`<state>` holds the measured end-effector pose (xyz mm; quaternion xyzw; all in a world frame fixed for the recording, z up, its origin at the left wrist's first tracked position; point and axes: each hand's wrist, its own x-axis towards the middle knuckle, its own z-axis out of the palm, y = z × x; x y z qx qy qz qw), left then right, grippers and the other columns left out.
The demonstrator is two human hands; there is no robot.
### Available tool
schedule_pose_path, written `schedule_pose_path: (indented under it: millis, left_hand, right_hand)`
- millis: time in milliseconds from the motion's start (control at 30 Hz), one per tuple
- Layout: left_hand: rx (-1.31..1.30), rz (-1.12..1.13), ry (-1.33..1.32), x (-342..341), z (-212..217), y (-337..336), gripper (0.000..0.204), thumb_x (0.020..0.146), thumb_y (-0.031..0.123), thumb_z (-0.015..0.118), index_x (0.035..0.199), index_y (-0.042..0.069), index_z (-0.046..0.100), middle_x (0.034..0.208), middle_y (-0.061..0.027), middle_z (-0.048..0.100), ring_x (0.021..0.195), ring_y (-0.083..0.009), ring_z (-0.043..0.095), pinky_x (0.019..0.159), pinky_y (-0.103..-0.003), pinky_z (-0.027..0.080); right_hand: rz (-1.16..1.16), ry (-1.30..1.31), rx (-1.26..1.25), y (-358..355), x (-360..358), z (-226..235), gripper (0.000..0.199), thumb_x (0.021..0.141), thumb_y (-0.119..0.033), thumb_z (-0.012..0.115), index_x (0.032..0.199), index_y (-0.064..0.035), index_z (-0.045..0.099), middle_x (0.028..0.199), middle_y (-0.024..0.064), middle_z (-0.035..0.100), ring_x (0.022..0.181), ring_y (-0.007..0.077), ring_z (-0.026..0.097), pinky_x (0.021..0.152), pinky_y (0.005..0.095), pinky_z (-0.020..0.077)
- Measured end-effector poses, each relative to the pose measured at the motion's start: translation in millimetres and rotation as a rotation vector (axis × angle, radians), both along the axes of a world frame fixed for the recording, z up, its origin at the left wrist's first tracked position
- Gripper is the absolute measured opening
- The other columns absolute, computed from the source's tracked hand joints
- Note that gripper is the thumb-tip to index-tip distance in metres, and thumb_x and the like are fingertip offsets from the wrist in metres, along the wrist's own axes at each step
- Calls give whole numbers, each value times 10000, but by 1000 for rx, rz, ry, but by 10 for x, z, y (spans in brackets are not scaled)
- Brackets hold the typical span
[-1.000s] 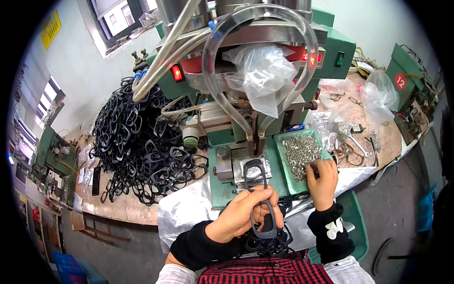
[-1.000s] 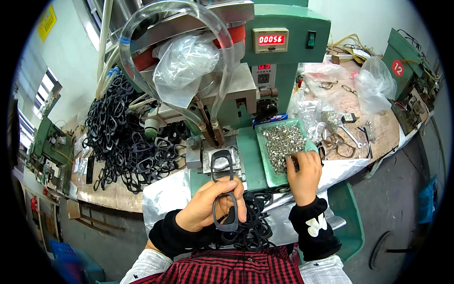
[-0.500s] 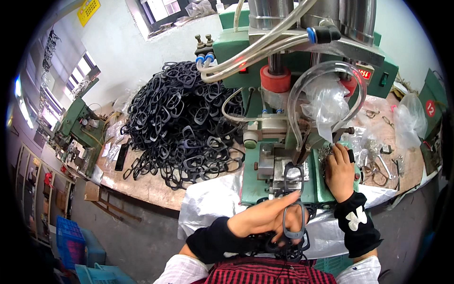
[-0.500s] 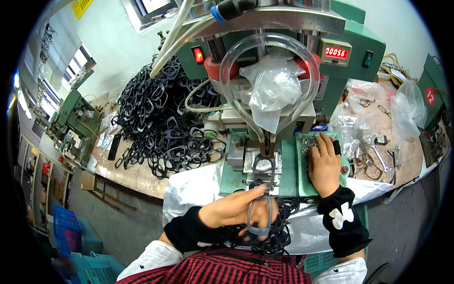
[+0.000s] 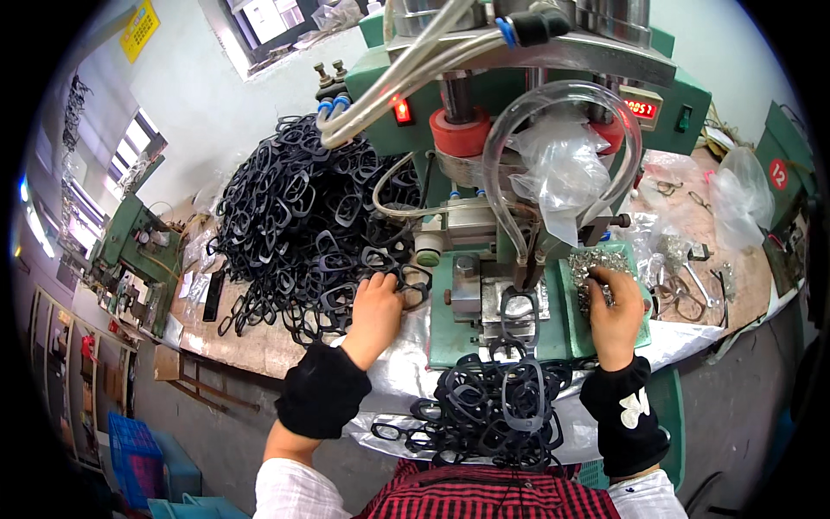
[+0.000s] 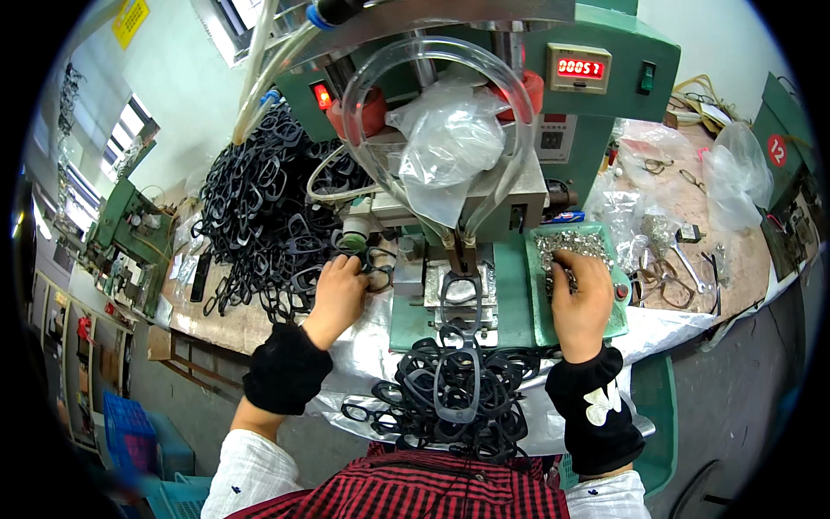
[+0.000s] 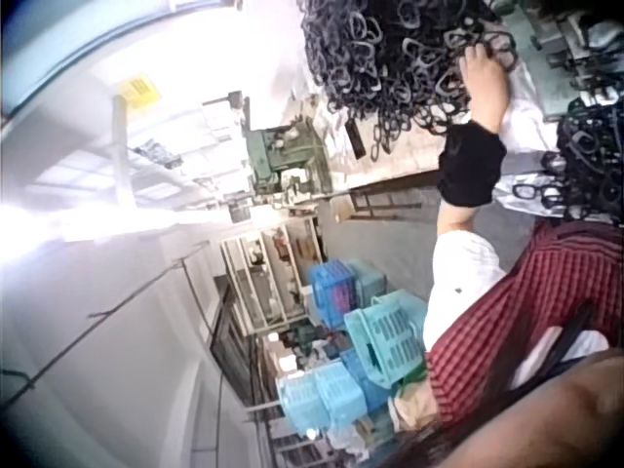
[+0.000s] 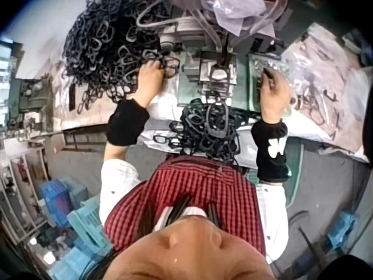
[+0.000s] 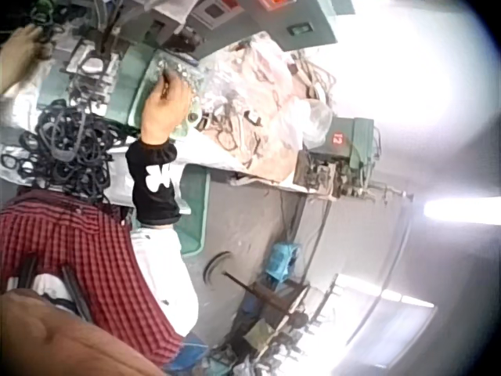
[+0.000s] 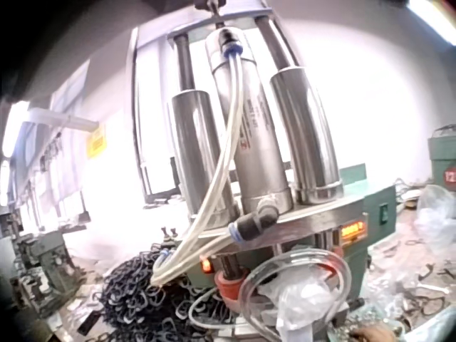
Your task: The person repeatedly picks black plastic buckle frames and small metal pins, inserts the pins into the frames using a press machine, and places the finished buckles into a pile. The process is continuous and repetitive throughout the clip.
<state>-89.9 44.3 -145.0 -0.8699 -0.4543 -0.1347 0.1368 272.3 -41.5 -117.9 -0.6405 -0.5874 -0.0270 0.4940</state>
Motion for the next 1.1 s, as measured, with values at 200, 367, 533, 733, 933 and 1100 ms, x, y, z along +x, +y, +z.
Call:
schedule_pose_path:
  millis: [200,367,533,733,933,1100]
  left_hand:
    - [15,141,-462,-134,81,-7,114,817,-2,640,921,26,601,945,-134,606,884,-321,586,784,-410,476]
    - [-273,151,-1538,-203,224,-71,67,1033,133,499,1053,72,519,897,0,567,747,-64,541,648,-199,428]
    - [-336,62,-1559,207,263,-46,106,1013,95,586,958,90,495,796,50,482,636,-16,412,558,-173,355]
    - [-497,146,-1787,317,67,-367,177,1036,165,565,1113,13,611,969,-84,688,697,-93,603,607,-243,503]
    - [-203,-167,-1749,631,578,-475,160,1032,125,541,1078,-13,607,986,-125,701,901,-186,680,824,-323,551]
    - [24,-527,-1446,1028,1402,-525,175,1025,114,548,1091,-39,599,1016,-172,693,896,-253,696,813,-340,538]
  right_hand:
    - [-180,76,-7,-732,436,-170,118,848,28,667,965,22,687,930,119,685,903,256,646,852,340,482]
    - [-86,363,-59,-839,261,58,124,830,36,664,951,23,692,941,111,688,905,235,642,844,327,484]
    - [320,257,139,-125,-325,632,146,751,20,704,894,-8,713,880,132,686,852,279,652,799,352,498]
    - [390,841,55,43,-715,385,423,805,16,731,1190,59,560,954,76,675,905,137,644,842,257,488]
    - [452,923,-19,18,-705,438,519,821,43,709,1290,63,487,940,80,671,910,122,626,853,241,473]
    - [532,1130,-82,-45,-818,698,569,830,63,693,1339,77,440,943,81,680,934,123,621,887,256,469]
